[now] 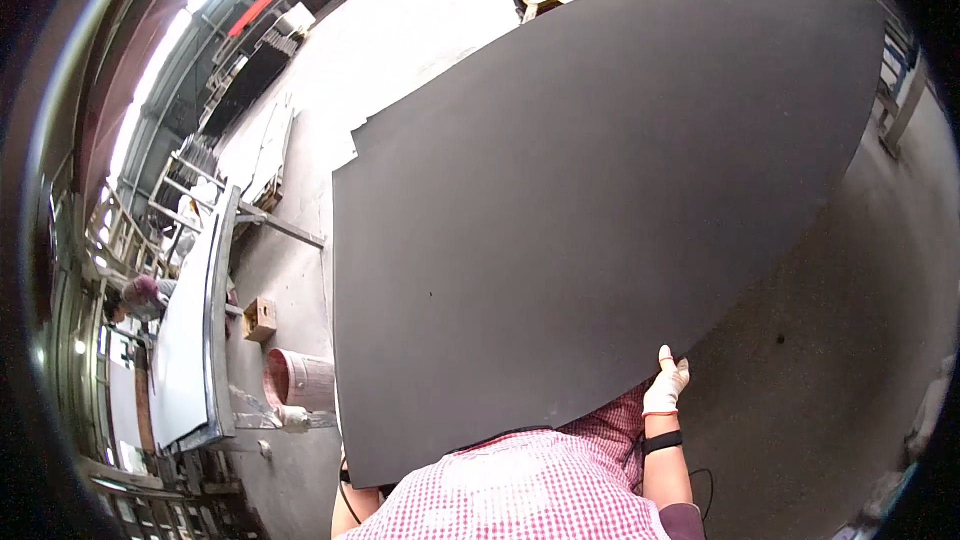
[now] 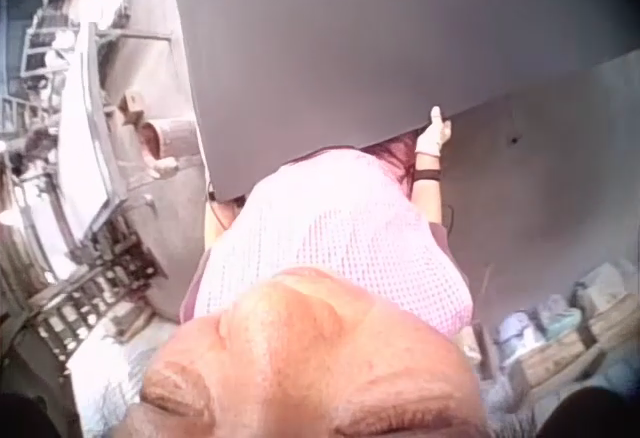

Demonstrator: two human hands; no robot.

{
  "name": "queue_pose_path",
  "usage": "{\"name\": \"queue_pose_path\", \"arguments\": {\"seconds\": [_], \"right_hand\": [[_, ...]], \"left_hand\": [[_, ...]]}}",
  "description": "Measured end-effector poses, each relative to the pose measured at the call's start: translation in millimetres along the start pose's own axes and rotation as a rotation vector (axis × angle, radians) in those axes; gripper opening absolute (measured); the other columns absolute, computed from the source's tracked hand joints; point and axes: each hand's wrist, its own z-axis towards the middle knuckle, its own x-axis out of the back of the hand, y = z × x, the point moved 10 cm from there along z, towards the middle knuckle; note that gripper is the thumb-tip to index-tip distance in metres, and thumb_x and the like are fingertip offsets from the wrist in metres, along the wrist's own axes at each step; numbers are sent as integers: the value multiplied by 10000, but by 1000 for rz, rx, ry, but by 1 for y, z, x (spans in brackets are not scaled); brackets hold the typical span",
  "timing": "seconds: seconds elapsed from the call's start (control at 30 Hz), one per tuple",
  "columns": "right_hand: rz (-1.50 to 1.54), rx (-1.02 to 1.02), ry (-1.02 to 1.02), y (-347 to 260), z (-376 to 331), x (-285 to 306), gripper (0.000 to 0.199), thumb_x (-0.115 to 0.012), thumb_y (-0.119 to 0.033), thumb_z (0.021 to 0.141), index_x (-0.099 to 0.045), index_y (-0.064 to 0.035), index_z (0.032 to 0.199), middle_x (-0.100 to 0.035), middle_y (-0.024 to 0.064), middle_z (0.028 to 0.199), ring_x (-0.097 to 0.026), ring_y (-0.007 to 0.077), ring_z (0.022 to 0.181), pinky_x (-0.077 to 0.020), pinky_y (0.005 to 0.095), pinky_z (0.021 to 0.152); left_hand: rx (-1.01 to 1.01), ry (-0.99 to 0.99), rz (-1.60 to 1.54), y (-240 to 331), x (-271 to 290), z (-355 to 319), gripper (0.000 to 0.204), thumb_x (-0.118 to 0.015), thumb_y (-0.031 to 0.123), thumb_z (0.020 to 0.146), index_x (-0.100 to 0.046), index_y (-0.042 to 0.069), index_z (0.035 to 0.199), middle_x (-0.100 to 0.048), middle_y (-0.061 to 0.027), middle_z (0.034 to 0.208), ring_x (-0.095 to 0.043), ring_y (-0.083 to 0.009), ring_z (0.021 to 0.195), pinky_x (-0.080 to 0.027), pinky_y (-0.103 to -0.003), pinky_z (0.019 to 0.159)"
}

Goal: Manually moving and stacking large black sheets from one pile to another on an industrial floor.

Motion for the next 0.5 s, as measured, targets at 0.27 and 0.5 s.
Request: {"name": "queue_pose_path", "arguments": {"seconds": [0.27,0.5], "right_hand": [[-80,15,33,-26,88,-95,415,-657,-164,783,-487,47,1097,-557,101,1052,-522,201,878,-434,335,809],[-450,48,-46,-19,165,-180,388,-627,-275,808,-487,2,1041,-570,105,983,-557,195,810,-486,368,651]], "left_hand": [[21,-379,-1076,142,-186,143,457,-566,395,829,-523,28,1098,-583,-73,922,-566,-194,800,-473,-297,697],[42,215,-46,12,-125,279,598,-526,144,849,-228,27,1354,-395,-140,1289,-430,-234,1127,-376,-342,922]]}}
